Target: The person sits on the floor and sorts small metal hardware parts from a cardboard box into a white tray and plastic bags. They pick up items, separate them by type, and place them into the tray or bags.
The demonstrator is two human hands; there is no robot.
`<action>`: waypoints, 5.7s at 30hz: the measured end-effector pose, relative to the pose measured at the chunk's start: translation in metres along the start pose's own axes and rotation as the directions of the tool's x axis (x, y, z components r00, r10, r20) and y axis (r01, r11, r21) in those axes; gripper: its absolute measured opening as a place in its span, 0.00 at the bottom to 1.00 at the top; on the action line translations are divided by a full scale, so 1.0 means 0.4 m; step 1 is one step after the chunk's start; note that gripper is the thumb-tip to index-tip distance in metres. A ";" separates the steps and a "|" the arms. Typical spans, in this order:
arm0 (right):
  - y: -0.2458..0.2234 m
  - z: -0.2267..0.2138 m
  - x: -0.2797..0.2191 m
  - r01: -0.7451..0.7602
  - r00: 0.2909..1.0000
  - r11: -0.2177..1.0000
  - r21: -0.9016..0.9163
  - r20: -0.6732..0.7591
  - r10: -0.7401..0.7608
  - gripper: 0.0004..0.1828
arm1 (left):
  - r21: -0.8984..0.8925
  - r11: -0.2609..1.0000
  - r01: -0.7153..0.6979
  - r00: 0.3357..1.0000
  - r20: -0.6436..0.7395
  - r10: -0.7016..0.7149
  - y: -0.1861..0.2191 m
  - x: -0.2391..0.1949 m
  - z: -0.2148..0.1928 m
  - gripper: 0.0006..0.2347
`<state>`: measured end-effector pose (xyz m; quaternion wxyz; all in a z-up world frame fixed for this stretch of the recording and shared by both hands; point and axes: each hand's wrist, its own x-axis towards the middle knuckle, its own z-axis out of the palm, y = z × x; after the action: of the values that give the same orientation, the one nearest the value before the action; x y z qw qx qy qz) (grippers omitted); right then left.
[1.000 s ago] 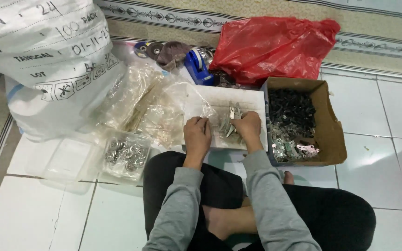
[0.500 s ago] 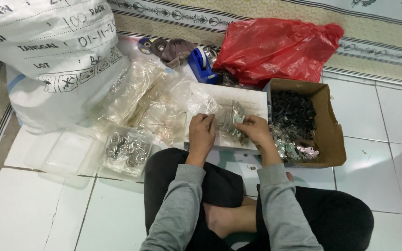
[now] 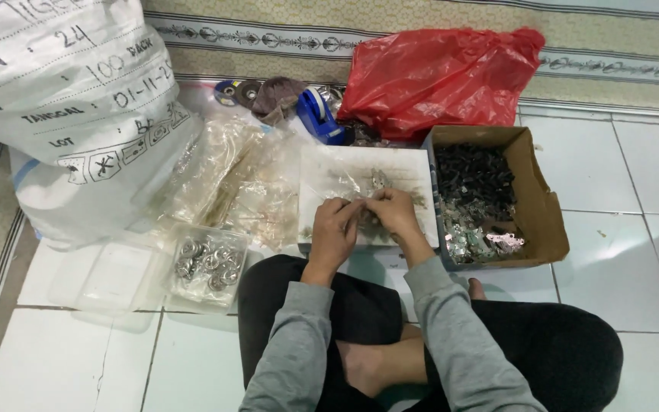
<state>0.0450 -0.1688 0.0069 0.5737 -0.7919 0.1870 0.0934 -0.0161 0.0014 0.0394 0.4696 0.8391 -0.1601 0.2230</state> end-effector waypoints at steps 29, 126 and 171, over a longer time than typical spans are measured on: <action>-0.133 0.029 -0.117 -0.065 0.946 0.878 -0.474 -0.310 -0.097 0.30 | 0.050 0.978 0.201 0.979 -0.024 -0.200 -0.046 0.019 0.052 0.08; -0.104 -0.049 -0.098 0.007 0.998 0.824 -0.567 -0.051 -0.044 0.20 | 0.099 0.972 0.214 0.970 -0.138 -0.200 -0.045 0.029 0.056 0.08; -0.213 -0.170 -0.211 -0.182 0.975 0.983 -0.040 0.124 0.185 0.27 | -0.107 0.960 0.257 0.961 -0.074 -0.266 -0.001 0.041 0.030 0.10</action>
<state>-0.0024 -0.1940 0.1340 0.5620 -0.7718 0.2209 0.1992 0.0007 -0.0098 0.0422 0.5416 0.8185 -0.0374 0.1877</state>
